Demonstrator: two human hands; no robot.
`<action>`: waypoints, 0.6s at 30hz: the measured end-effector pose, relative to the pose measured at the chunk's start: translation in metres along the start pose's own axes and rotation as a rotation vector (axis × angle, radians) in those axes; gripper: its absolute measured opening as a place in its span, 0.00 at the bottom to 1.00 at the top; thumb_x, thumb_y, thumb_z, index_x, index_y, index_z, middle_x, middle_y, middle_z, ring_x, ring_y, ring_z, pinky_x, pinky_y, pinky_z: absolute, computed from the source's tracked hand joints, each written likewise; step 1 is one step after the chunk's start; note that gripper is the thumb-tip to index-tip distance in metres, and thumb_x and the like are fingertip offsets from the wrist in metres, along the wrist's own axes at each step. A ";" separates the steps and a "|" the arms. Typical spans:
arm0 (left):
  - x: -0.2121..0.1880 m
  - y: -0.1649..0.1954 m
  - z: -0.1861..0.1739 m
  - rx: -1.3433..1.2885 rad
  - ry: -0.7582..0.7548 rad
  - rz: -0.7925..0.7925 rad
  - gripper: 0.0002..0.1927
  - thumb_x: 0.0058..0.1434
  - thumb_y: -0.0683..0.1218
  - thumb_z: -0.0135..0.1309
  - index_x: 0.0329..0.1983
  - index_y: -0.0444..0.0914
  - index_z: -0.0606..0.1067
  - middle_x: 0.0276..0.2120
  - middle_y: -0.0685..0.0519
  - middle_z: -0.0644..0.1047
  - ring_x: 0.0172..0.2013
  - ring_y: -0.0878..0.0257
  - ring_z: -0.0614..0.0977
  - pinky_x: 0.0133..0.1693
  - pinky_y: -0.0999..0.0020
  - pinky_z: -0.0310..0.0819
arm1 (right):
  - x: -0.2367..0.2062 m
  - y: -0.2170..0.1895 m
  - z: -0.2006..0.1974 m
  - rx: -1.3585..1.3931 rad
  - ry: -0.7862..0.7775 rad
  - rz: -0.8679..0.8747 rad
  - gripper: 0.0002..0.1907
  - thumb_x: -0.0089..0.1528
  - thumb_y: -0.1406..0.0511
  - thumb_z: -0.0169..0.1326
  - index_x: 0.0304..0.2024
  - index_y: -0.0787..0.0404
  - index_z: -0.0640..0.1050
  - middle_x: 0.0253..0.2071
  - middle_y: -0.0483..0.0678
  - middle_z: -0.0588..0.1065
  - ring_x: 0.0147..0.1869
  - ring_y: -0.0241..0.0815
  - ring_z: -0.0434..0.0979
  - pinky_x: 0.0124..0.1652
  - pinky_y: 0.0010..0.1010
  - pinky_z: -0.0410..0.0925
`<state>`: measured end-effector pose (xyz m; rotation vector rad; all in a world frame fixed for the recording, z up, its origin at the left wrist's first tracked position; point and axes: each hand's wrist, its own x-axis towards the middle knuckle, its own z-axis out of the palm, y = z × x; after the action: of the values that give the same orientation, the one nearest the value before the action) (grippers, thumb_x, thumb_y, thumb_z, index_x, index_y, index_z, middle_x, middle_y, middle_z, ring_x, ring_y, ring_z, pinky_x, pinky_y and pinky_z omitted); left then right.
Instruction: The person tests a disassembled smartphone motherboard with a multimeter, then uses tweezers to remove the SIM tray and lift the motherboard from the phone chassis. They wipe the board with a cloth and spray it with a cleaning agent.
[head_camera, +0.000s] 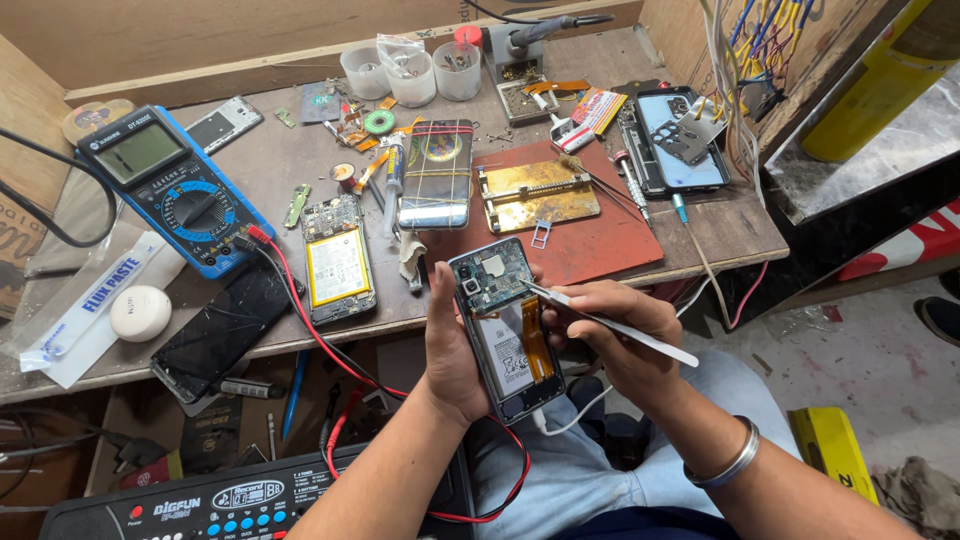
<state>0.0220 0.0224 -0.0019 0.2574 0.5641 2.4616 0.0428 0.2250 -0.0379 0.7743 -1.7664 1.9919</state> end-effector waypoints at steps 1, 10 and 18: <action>0.000 0.000 -0.001 -0.013 -0.017 0.008 0.46 0.60 0.78 0.48 0.59 0.33 0.72 0.44 0.44 0.78 0.44 0.55 0.81 0.51 0.56 0.76 | 0.000 -0.001 0.002 0.052 -0.004 0.033 0.12 0.66 0.71 0.59 0.52 0.68 0.78 0.53 0.58 0.79 0.52 0.44 0.84 0.50 0.36 0.80; 0.001 -0.003 -0.002 -0.035 -0.095 0.062 0.43 0.61 0.77 0.48 0.54 0.34 0.72 0.45 0.47 0.74 0.45 0.57 0.78 0.50 0.60 0.74 | 0.001 -0.003 0.006 0.112 -0.039 0.026 0.11 0.67 0.70 0.58 0.51 0.68 0.77 0.55 0.62 0.77 0.54 0.48 0.84 0.53 0.40 0.80; 0.003 -0.003 -0.005 -0.023 -0.104 0.120 0.41 0.63 0.77 0.48 0.53 0.36 0.71 0.44 0.49 0.71 0.44 0.59 0.74 0.50 0.61 0.71 | 0.015 -0.008 -0.002 0.106 0.182 -0.170 0.16 0.78 0.58 0.45 0.40 0.62 0.74 0.39 0.48 0.73 0.44 0.39 0.73 0.49 0.36 0.70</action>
<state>0.0199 0.0248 -0.0074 0.4186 0.4886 2.5508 0.0359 0.2269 -0.0227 0.7249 -1.4541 1.9864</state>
